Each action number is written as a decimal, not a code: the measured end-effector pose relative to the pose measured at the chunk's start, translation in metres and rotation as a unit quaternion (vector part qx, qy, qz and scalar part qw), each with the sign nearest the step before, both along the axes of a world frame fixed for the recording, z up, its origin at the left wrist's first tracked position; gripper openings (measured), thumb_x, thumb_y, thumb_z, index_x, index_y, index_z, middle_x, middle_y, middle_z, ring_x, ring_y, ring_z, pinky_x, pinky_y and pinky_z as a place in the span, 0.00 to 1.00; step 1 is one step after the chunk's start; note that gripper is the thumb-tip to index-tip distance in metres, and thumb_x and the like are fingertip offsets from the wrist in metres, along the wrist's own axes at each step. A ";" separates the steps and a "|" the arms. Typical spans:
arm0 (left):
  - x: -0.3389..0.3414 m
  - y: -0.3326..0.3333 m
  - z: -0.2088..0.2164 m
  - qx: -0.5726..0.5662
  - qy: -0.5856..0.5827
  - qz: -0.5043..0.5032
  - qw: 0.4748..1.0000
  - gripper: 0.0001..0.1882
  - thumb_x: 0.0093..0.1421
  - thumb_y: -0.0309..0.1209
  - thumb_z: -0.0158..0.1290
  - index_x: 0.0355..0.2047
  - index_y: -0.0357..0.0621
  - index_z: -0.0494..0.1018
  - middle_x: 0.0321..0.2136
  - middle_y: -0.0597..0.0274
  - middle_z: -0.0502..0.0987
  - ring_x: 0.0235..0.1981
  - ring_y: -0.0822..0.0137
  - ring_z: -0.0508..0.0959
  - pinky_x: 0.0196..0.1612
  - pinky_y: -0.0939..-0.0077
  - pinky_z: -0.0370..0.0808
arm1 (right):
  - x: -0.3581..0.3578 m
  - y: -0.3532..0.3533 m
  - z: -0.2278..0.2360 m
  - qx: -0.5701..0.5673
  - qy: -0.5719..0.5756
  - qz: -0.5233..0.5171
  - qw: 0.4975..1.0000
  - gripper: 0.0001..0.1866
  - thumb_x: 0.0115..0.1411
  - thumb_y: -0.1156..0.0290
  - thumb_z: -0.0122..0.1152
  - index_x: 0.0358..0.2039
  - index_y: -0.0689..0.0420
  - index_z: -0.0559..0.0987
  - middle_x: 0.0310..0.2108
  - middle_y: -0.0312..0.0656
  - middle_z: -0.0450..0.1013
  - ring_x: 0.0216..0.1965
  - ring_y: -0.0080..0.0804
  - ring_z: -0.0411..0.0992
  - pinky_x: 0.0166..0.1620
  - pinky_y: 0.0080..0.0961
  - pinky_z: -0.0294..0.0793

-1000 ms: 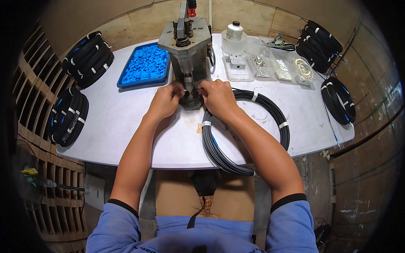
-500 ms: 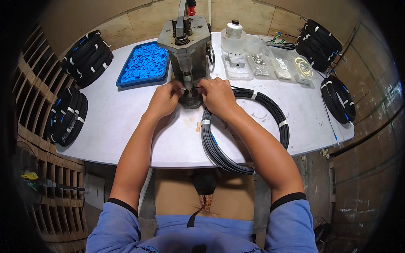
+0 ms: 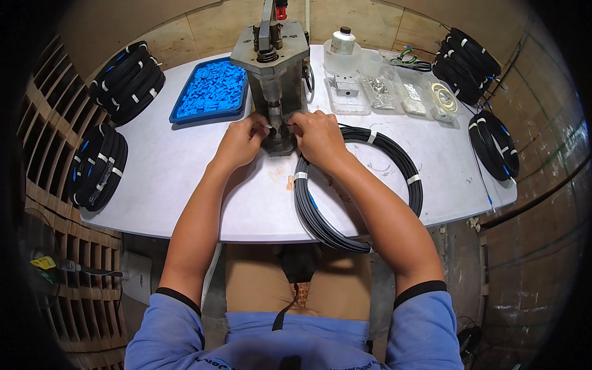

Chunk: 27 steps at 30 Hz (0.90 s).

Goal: Manually assembling and crimping components onto a large wire harness using a workbench-mounted press.

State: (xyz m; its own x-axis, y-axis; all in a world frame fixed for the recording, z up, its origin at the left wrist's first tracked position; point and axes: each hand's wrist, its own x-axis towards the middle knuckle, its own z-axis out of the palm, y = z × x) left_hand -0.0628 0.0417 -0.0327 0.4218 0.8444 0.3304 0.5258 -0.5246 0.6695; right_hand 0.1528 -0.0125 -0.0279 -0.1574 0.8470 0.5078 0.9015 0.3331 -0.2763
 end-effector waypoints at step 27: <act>0.000 0.000 0.001 -0.002 0.006 -0.007 1.000 0.10 0.65 0.21 0.52 0.46 0.33 0.77 0.37 0.47 0.86 0.40 0.54 0.88 0.47 0.64 0.82 | 0.001 0.001 0.000 -0.003 0.005 0.009 1.000 0.08 0.61 0.74 0.65 0.41 0.54 0.85 0.36 0.47 0.82 0.41 0.50 0.77 0.48 0.45 0.74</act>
State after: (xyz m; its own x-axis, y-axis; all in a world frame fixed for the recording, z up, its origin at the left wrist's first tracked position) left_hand -0.0633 0.0420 -0.0317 0.4379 0.8392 0.3225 0.5256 -0.5300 0.6654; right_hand 0.1539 -0.0116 -0.0279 -0.1675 0.8470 0.5044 0.8927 0.3474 -0.2869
